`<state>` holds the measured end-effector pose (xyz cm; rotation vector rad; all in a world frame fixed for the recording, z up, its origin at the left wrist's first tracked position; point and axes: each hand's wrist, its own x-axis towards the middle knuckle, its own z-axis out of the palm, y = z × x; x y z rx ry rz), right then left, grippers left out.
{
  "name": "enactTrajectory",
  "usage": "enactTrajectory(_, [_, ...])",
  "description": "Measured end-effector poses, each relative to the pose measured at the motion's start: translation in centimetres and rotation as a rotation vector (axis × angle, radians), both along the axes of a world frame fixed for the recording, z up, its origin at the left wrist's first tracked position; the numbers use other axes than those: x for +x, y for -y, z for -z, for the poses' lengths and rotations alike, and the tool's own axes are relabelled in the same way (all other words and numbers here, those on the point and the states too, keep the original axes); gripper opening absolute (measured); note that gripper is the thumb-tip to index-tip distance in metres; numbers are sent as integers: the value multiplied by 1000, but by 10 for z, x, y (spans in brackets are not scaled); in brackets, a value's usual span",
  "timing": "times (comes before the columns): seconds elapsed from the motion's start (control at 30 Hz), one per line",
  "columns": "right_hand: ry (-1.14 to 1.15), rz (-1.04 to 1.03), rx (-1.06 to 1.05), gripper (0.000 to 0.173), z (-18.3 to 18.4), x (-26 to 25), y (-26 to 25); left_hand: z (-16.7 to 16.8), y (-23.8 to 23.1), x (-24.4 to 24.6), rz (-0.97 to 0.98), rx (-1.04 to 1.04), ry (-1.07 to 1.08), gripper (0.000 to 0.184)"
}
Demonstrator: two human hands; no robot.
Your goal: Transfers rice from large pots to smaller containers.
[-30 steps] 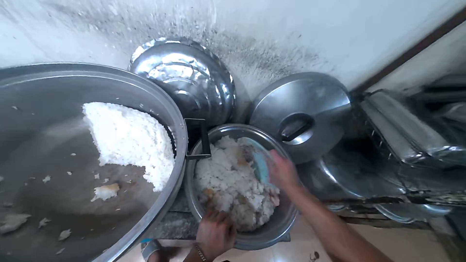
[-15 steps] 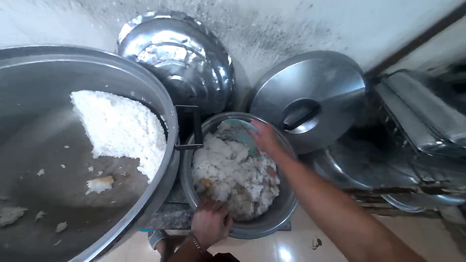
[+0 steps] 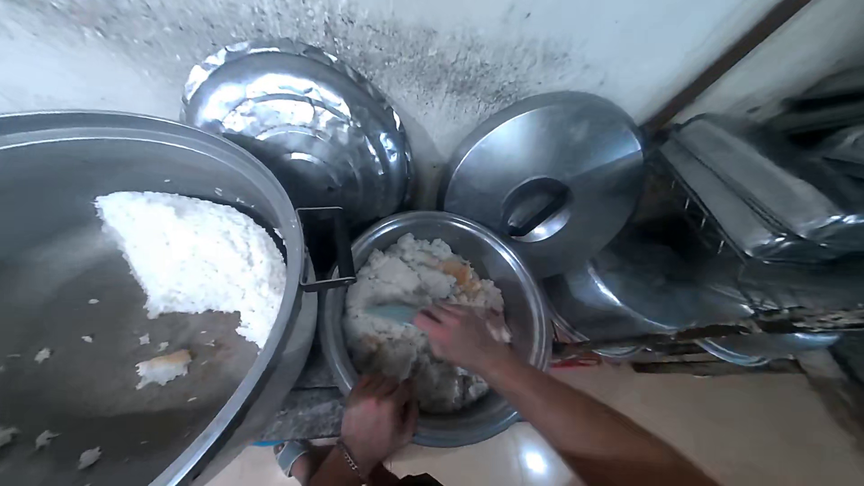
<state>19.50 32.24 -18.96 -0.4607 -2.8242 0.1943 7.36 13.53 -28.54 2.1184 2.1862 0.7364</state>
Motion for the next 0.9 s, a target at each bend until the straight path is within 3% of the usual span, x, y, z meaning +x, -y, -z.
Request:
enactTrajectory(0.1, [-105, 191, -121, 15, 16, -14, 1, 1, 0, -4, 19, -36, 5, 33])
enactTrajectory(0.23, [-154, 358, -333, 17, -40, 18, -23, 5, -2, -12, 47, -45, 4, 37])
enactTrajectory(0.37, [-199, 388, -88, 17, -92, 43, -24, 1, -1, -11, 42, -52, -1, 35])
enactTrajectory(0.43, [-115, 444, -4, 15, -82, 33, -31, -2, -2, -12, 47, -70, -8, 35])
enactTrajectory(0.53, [-27, 582, -16, 18, -23, 5, -50, -7, -7, -10, 81, -171, 4, 34])
enactTrajectory(0.6, [28, 646, -103, 24, -22, -11, -58, -16, -12, -13, 122, -296, 89, 35])
enactTrajectory(0.67, [25, 698, -188, 25, -52, -8, -54, -29, -3, -24, 166, -399, 304, 31])
enactTrajectory(0.77, [-179, 811, -183, 31, -100, 26, -45, -66, 28, -33, 193, -349, 648, 29])
enactTrajectory(0.9, [-290, 977, -237, 36, -116, 56, -43, -149, 102, -46, 256, -235, 773, 27])
